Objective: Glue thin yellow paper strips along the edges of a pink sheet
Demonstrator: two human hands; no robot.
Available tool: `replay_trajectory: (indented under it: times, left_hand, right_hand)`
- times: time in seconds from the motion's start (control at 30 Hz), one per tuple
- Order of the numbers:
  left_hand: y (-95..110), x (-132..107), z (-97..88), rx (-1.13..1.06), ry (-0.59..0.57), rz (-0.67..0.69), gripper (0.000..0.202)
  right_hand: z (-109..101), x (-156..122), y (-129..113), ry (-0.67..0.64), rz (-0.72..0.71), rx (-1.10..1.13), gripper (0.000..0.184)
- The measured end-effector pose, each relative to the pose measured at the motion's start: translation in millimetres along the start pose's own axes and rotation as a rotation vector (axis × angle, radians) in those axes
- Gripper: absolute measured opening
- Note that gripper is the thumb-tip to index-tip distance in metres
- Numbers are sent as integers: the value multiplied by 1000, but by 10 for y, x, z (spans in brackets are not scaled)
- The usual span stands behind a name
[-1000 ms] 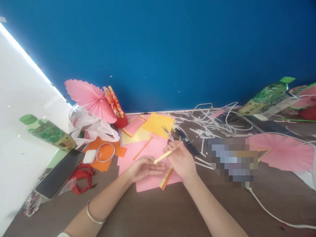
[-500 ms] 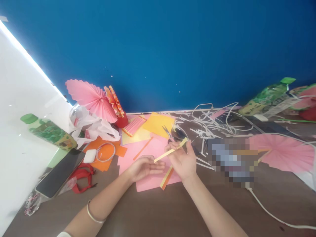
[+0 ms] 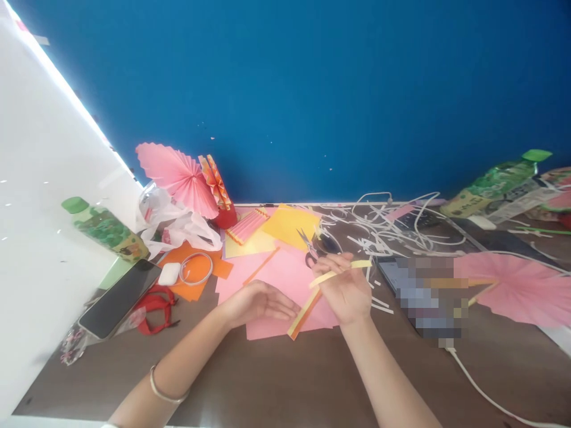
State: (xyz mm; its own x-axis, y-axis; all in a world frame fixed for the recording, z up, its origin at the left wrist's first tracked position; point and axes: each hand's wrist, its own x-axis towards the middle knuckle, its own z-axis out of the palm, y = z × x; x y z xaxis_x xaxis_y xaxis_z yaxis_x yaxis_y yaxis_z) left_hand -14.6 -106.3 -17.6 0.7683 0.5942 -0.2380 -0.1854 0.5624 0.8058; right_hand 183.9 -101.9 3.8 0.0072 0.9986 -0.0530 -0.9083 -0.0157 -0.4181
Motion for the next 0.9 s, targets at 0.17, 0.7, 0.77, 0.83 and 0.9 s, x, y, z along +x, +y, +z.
replay_trajectory:
  times: [0.17, 0.7, 0.77, 0.83, 0.9]
  left_hand:
    - [-52, -462, 2, 1043, 419, 294, 36]
    - [-546, -394, -1, 2013, 468, 297, 59]
    - [-600, -388, 25, 2019, 495, 319, 63]
    - [-635, -401, 39, 2009, 484, 334, 66]
    - [-648, -420, 43, 1991, 462, 330, 66]
  right_hand:
    - [42, 15, -144, -67, -41, -249, 20]
    - [440, 133, 112, -417, 351, -1784, 16]
    - [431, 190, 165, -458, 342, -1881, 15]
    - [442, 246, 203, -479, 327, -1957, 13]
    - [507, 304, 199, -505, 321, -2034, 12]
